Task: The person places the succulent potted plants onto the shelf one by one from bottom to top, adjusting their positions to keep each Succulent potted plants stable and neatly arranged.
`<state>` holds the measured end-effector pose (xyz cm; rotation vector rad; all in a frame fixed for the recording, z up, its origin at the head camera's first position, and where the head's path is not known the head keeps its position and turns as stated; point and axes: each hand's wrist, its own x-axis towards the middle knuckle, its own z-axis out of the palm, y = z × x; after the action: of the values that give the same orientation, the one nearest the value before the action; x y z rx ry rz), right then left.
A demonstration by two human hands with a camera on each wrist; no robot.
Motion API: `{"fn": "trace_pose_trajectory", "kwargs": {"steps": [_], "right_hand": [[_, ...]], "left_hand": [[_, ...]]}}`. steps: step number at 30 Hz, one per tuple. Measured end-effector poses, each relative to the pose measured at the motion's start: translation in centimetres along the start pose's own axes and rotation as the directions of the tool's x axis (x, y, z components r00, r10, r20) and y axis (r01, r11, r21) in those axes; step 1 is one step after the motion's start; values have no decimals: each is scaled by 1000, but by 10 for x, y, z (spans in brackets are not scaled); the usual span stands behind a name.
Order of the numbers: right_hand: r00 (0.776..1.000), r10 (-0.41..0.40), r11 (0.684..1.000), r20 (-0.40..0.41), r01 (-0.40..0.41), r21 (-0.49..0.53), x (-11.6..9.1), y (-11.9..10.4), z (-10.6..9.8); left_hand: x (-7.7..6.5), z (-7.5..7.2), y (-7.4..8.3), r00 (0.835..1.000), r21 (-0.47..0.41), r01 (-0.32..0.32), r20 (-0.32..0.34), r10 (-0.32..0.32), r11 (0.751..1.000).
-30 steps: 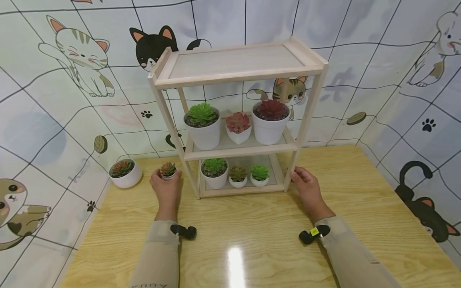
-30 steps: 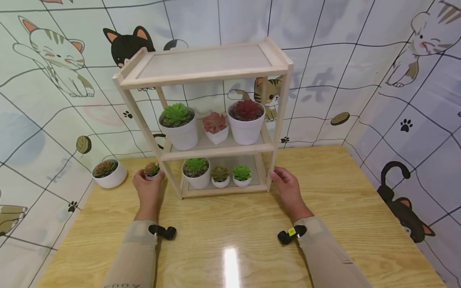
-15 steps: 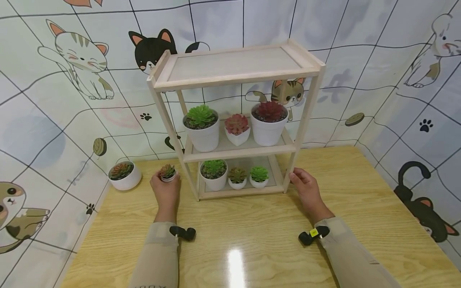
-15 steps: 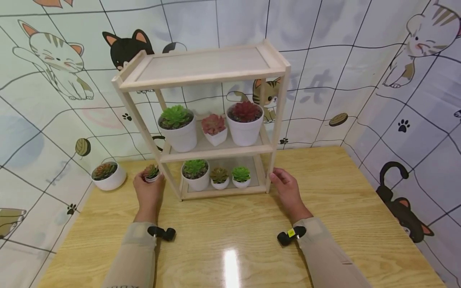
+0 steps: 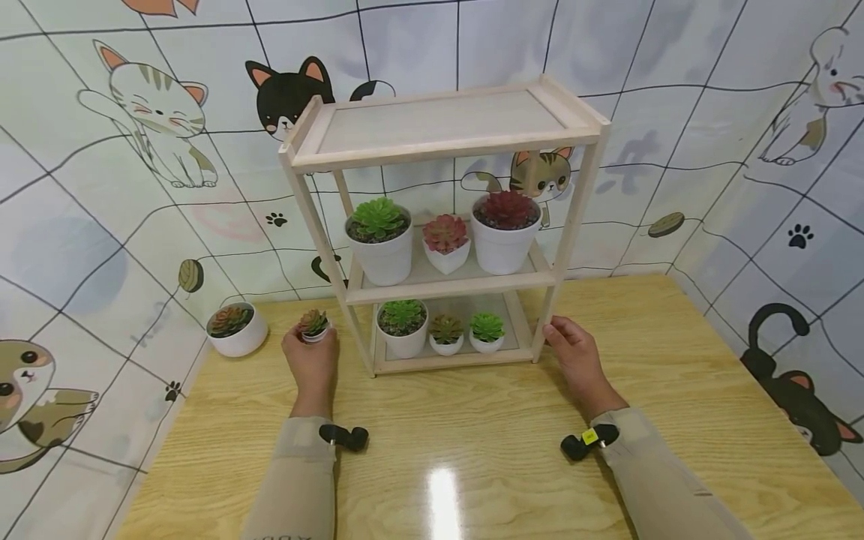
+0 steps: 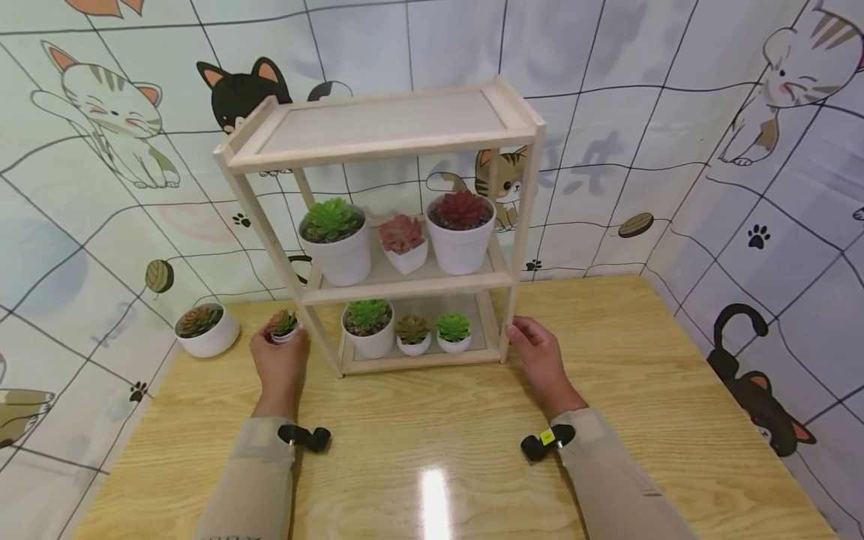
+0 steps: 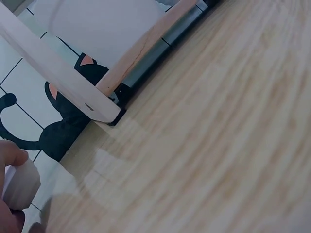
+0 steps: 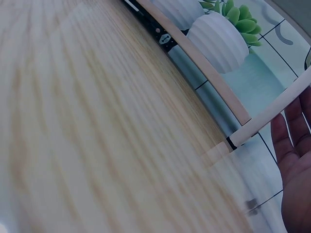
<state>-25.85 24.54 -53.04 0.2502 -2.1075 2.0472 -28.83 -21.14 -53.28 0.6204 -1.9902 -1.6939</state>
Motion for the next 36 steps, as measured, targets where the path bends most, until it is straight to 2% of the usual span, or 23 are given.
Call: {"fn": "trace_pose_trajectory", "kwargs": {"steps": [7, 10, 16, 21, 29, 32, 36], "right_hand": [[1000, 3, 1000, -4, -3, 8, 1, 0, 0], [1000, 4, 1000, -6, -4, 8, 1, 0, 0], [1000, 4, 1000, -3, -4, 16, 1, 0, 1], [1000, 7, 1000, -4, -6, 18, 2, 0, 1], [1000, 4, 1000, 7, -4, 20, 1, -1, 1], [1000, 0, 1000, 8, 0, 12, 0, -1, 0], [1000, -1, 1000, 8, 1, 11, 0, 0, 0]], "left_hand": [[-4, 2, 8, 998, -94, -19, -66, 12, 995], [-5, 2, 9, 996, -86, -19, -91, 11, 996], [-8, 0, 14, 989, -70, -60, -142, 50, 996], [-10, -3, 20, 985, -84, -108, -141, 95, 991], [-13, -7, 35, 969, -116, -206, -160, 186, 972], [-16, -9, 41, 970, -134, -208, -152, 188, 969], [-19, -10, 49, 979, -188, -180, -130, 157, 965]]}}
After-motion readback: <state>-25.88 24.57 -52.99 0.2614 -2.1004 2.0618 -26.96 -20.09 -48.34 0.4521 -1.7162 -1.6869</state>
